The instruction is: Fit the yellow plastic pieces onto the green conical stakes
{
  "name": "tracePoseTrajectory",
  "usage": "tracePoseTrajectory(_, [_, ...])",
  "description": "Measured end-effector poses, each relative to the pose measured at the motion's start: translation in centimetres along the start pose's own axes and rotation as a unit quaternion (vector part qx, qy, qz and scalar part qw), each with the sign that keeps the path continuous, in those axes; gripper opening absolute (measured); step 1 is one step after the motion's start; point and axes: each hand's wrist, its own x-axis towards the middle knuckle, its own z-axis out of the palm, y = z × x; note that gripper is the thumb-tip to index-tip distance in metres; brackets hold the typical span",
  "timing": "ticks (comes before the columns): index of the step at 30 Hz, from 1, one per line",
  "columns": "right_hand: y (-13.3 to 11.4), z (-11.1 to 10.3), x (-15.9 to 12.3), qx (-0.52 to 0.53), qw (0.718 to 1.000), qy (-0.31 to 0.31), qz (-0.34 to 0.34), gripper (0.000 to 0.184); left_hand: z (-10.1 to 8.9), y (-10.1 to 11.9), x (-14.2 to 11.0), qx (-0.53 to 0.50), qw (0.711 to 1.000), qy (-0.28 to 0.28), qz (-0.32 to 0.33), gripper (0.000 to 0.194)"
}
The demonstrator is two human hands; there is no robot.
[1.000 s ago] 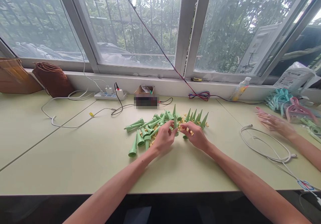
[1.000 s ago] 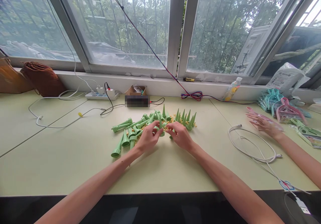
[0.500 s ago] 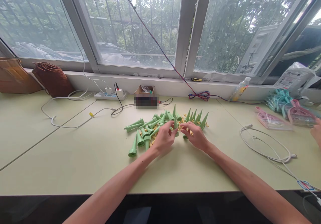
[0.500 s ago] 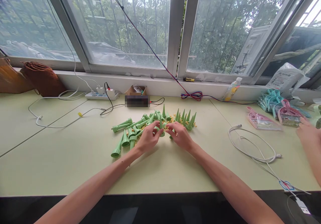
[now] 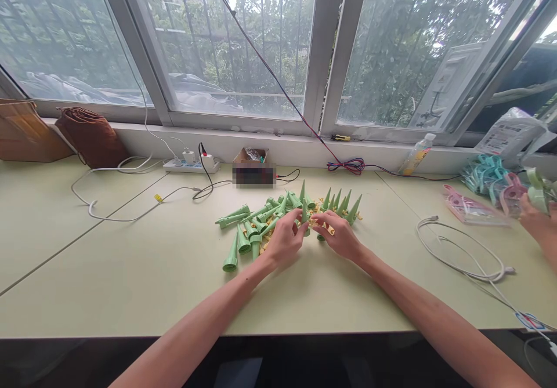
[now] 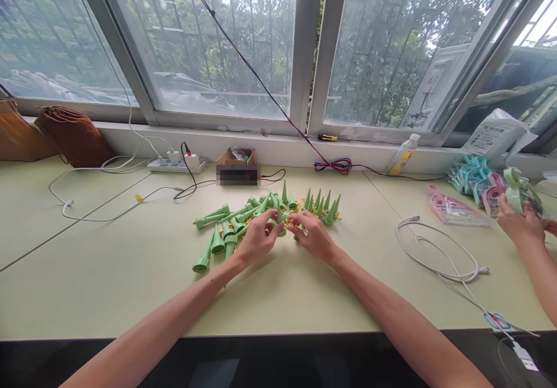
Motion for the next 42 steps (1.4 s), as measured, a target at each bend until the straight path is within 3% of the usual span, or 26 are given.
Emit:
tracePoseTrajectory(8, [-0.36,-0.21,0.28,-0.005,0.999,0.003,-0.032,0.02,-0.05,0.12,-0.04,0.007,1.0,0.0,0.005,0.015])
tracePoseTrajectory(16, [-0.21,-0.13,0.08,-0.008,1.0,-0.003,0.001,0.018,0.05,-0.08,-0.08,0.006,1.0,-0.001,0.004,0.017])
tracePoseTrajectory(22, [-0.25,-0.13,0.24,0.003,0.999,0.012,-0.03,0.016,0.12,-0.21,-0.05,0.01,1.0,0.002,0.013,0.016])
tracePoseTrajectory(28, [0.03,-0.01,0.05,0.004,1.0,0.01,-0.017,0.016,0.1,-0.23,-0.05,0.01,1.0,0.001,0.014,0.016])
tracePoseTrajectory(42, [-0.17,-0.25,0.21,0.015,1.0,0.008,-0.012,0.016,-0.18,-0.23,0.08,-0.017,0.998,-0.041,0.044,0.005])
